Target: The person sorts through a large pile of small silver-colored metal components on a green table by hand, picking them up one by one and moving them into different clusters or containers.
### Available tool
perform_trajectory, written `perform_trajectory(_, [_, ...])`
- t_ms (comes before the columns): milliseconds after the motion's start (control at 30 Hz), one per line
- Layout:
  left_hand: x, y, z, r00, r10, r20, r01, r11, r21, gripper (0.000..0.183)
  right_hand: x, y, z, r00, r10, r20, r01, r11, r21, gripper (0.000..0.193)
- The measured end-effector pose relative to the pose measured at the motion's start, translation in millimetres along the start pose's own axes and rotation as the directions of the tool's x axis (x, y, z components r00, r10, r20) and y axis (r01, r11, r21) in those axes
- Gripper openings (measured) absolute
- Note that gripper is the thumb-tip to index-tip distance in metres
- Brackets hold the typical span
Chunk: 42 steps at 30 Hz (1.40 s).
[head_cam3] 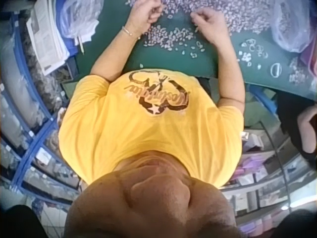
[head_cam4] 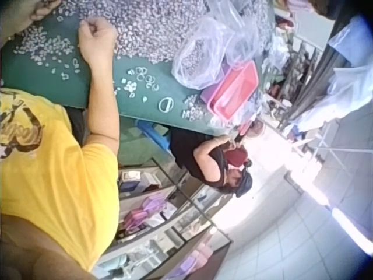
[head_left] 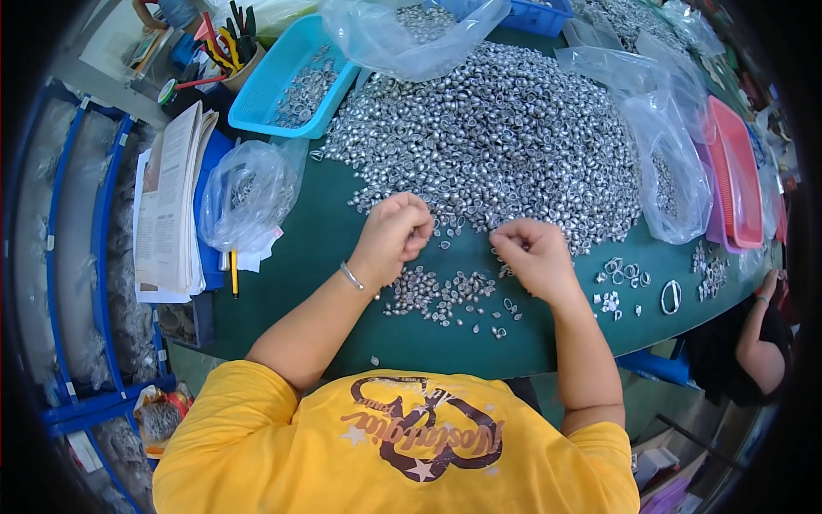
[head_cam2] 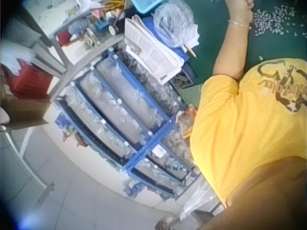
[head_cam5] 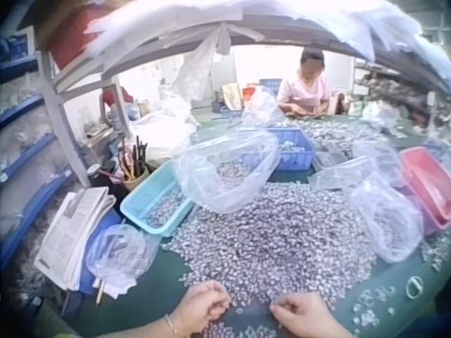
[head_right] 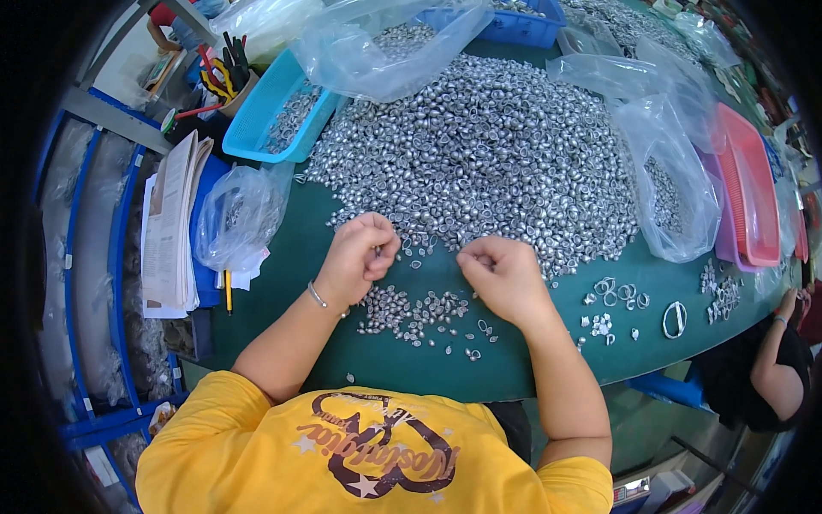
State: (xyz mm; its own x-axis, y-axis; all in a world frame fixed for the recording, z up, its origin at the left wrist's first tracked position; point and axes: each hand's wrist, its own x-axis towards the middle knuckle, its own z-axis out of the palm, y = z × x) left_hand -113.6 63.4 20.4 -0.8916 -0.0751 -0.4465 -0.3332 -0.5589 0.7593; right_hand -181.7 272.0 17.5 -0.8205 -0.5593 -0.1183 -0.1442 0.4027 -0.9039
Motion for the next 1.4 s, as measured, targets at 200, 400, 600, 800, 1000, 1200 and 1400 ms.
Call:
perform_trajectory(200, [7.4,-19.2,7.6,0.791,0.526,0.314,-0.436,0.123,0.892,0.011,15.0,3.9,24.1,0.920,-0.384,0.072,0.333,0.675,-0.658,0.015])
perform_trajectory(400, [9.1,-28.2,10.5,0.703,0.573,0.421,-0.453,-0.095,0.886,0.009,16.7,-10.5,-2.2,0.967,0.198,0.163,-0.256,0.769,0.586,0.009])
perform_trajectory(600, [6.0,-15.2,5.5,0.860,0.476,0.186,-0.471,0.596,0.651,0.004,18.0,-12.5,-2.3,0.979,0.167,0.115,-0.197,0.918,0.345,0.010])
perform_trajectory(800, [-5.2,4.5,-12.0,0.997,0.082,-0.002,-0.079,0.951,-0.299,0.004,28.5,-7.4,33.6,0.850,-0.526,0.030,0.476,0.742,-0.473,0.007])
perform_trajectory(1000, [-7.3,-2.0,-14.0,0.922,0.385,-0.041,-0.303,0.783,0.543,0.008,34.2,-5.8,39.7,0.901,-0.429,0.059,0.420,0.833,-0.359,0.006])
perform_trajectory(1200, [-1.4,-16.4,-12.8,0.715,0.564,0.413,-0.473,-0.044,0.880,0.010,33.8,-19.3,7.3,0.942,0.099,0.320,-0.248,0.849,0.466,0.010])
perform_trajectory(1400, [-1.1,-18.3,-8.7,0.729,0.596,0.337,-0.463,0.068,0.884,0.004,25.5,-15.8,44.1,0.918,-0.374,0.137,0.385,0.748,-0.541,0.009])
